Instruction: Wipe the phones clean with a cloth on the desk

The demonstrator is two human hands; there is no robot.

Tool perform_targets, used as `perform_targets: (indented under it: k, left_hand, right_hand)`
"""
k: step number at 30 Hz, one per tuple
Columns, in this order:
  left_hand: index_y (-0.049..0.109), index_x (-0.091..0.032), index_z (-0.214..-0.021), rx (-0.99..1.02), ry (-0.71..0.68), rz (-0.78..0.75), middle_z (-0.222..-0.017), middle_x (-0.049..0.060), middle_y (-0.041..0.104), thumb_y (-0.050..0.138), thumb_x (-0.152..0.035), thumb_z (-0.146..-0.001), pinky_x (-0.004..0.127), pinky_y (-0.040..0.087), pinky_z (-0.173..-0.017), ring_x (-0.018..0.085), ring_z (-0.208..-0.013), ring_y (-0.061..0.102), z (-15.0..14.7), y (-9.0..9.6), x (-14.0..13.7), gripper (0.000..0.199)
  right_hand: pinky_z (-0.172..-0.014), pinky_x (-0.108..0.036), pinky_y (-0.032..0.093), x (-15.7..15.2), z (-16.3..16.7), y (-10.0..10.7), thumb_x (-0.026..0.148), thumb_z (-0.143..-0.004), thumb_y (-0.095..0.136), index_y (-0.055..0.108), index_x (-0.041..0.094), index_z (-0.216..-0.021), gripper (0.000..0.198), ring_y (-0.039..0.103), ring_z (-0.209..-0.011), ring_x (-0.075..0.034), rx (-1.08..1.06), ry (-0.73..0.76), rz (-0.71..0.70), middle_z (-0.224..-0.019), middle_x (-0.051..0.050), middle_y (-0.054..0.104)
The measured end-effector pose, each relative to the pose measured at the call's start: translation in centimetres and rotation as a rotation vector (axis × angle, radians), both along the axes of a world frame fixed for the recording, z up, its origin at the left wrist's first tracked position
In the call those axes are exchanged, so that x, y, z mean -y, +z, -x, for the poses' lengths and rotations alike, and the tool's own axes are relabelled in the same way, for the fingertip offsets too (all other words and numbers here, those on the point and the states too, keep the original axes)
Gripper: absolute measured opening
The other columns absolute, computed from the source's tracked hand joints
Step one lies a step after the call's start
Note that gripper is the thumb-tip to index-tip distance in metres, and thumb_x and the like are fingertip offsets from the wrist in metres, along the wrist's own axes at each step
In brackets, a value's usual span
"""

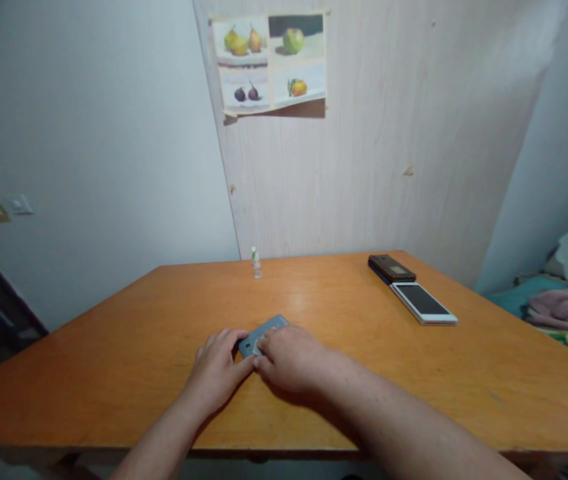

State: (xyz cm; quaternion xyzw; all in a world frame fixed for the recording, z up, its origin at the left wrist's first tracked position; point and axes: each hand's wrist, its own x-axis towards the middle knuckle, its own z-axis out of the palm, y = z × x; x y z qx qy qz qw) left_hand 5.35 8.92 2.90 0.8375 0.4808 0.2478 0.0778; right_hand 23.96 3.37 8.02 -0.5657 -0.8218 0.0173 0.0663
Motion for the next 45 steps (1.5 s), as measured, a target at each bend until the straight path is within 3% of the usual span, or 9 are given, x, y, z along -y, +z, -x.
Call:
perform_targets:
  k: [6, 13, 19, 24, 26, 32, 38, 43, 45]
  left_hand:
    - [0.065, -0.029, -0.113, 0.010, -0.007, 0.009, -0.112, 0.004, 0.067, 0.065, -0.052, -0.083, 0.035, 0.040, -0.087, 0.026, -0.108, 0.058, 0.1, 0.2, 0.1, 0.039]
    - [0.065, -0.027, -0.111, -0.009, 0.006, 0.021, -0.110, 0.004, 0.068, 0.065, -0.049, -0.083, 0.035, 0.040, -0.088, 0.027, -0.108, 0.057, 0.0, 0.3, 0.2, 0.036]
    - [0.065, -0.027, -0.113, -0.018, 0.010, 0.025, -0.113, 0.005, 0.067, 0.065, -0.052, -0.083, 0.036, 0.041, -0.089, 0.027, -0.109, 0.057, -0.1, 0.5, 0.3, 0.039]
    - [0.065, -0.028, -0.112, -0.020, 0.009, 0.030, -0.111, 0.004, 0.067, 0.066, -0.046, -0.083, 0.035, 0.041, -0.088, 0.026, -0.107, 0.057, -0.1, 0.4, 0.3, 0.035]
    - [0.065, -0.028, -0.113, -0.017, 0.005, 0.022, -0.110, 0.004, 0.067, 0.066, -0.047, -0.083, 0.034, 0.041, -0.087, 0.026, -0.107, 0.058, 0.0, 0.4, 0.3, 0.035]
    - [0.065, -0.027, -0.112, -0.009, -0.001, 0.019, -0.111, 0.005, 0.067, 0.065, -0.052, -0.084, 0.035, 0.040, -0.086, 0.027, -0.107, 0.057, -0.1, 0.4, 0.3, 0.038]
    - [0.064, -0.028, -0.114, -0.029, 0.006, 0.036, -0.113, 0.005, 0.067, 0.067, -0.049, -0.083, 0.035, 0.040, -0.088, 0.027, -0.108, 0.057, 0.0, 0.6, 0.4, 0.038]
    - [0.065, -0.028, -0.112, -0.013, 0.008, 0.016, -0.112, 0.005, 0.067, 0.065, -0.051, -0.083, 0.036, 0.040, -0.088, 0.027, -0.108, 0.058, 0.0, 0.4, 0.3, 0.037]
    - [0.065, -0.028, -0.112, -0.014, 0.010, 0.019, -0.112, 0.005, 0.067, 0.066, -0.051, -0.083, 0.035, 0.041, -0.088, 0.027, -0.108, 0.058, -0.1, 0.4, 0.3, 0.038]
  right_hand:
    - [-0.092, -0.042, 0.043, -0.7, -0.7, 0.1, 0.039, -0.096, 0.042, 0.074, 0.015, -0.097, 0.039, 0.067, -0.097, -0.030, 0.114, -0.228, -0.018, -0.103, -0.017, 0.074]
    - [-0.077, -0.034, 0.047, 0.4, 0.0, 0.5, 0.052, -0.097, 0.038, 0.073, 0.022, -0.105, 0.046, 0.068, -0.091, -0.026, -0.026, -0.003, 0.058, -0.103, -0.010, 0.075]
    - [-0.099, -0.048, 0.038, -0.5, -0.5, 0.2, 0.043, -0.096, 0.043, 0.074, 0.016, -0.099, 0.041, 0.064, -0.103, -0.033, 0.060, -0.205, -0.005, -0.104, -0.017, 0.073]
    - [-0.100, -0.040, 0.039, 0.0, 0.0, 0.0, 0.048, -0.099, 0.039, 0.072, 0.020, -0.107, 0.044, 0.063, -0.105, -0.026, -0.078, 0.105, 0.005, -0.112, -0.011, 0.072]
    - [-0.103, -0.042, 0.037, 0.0, 0.0, -0.1, 0.047, -0.100, 0.038, 0.071, 0.021, -0.110, 0.043, 0.061, -0.108, -0.026, -0.101, 0.154, 0.005, -0.113, -0.010, 0.072]
    - [-0.111, -0.059, 0.022, -0.8, -0.9, -0.5, 0.043, -0.099, 0.040, 0.069, 0.016, -0.111, 0.042, 0.050, -0.128, -0.035, -0.053, -0.146, -0.013, -0.123, -0.017, 0.067]
    - [-0.111, -0.046, 0.030, -0.3, -0.2, -0.4, 0.043, -0.100, 0.040, 0.063, 0.021, -0.125, 0.040, 0.051, -0.128, -0.027, -0.160, 0.184, 0.037, -0.131, -0.011, 0.064]
    - [-0.111, -0.059, 0.024, -1.3, -1.0, -1.0, 0.042, -0.101, 0.036, 0.063, 0.019, -0.120, 0.041, 0.050, -0.129, -0.032, -0.093, -0.111, -0.005, -0.130, -0.016, 0.063]
    - [-0.110, -0.059, 0.024, -1.5, -1.2, -1.1, 0.042, -0.101, 0.035, 0.064, 0.018, -0.119, 0.041, 0.050, -0.129, -0.032, -0.096, -0.144, -0.002, -0.130, -0.016, 0.063]
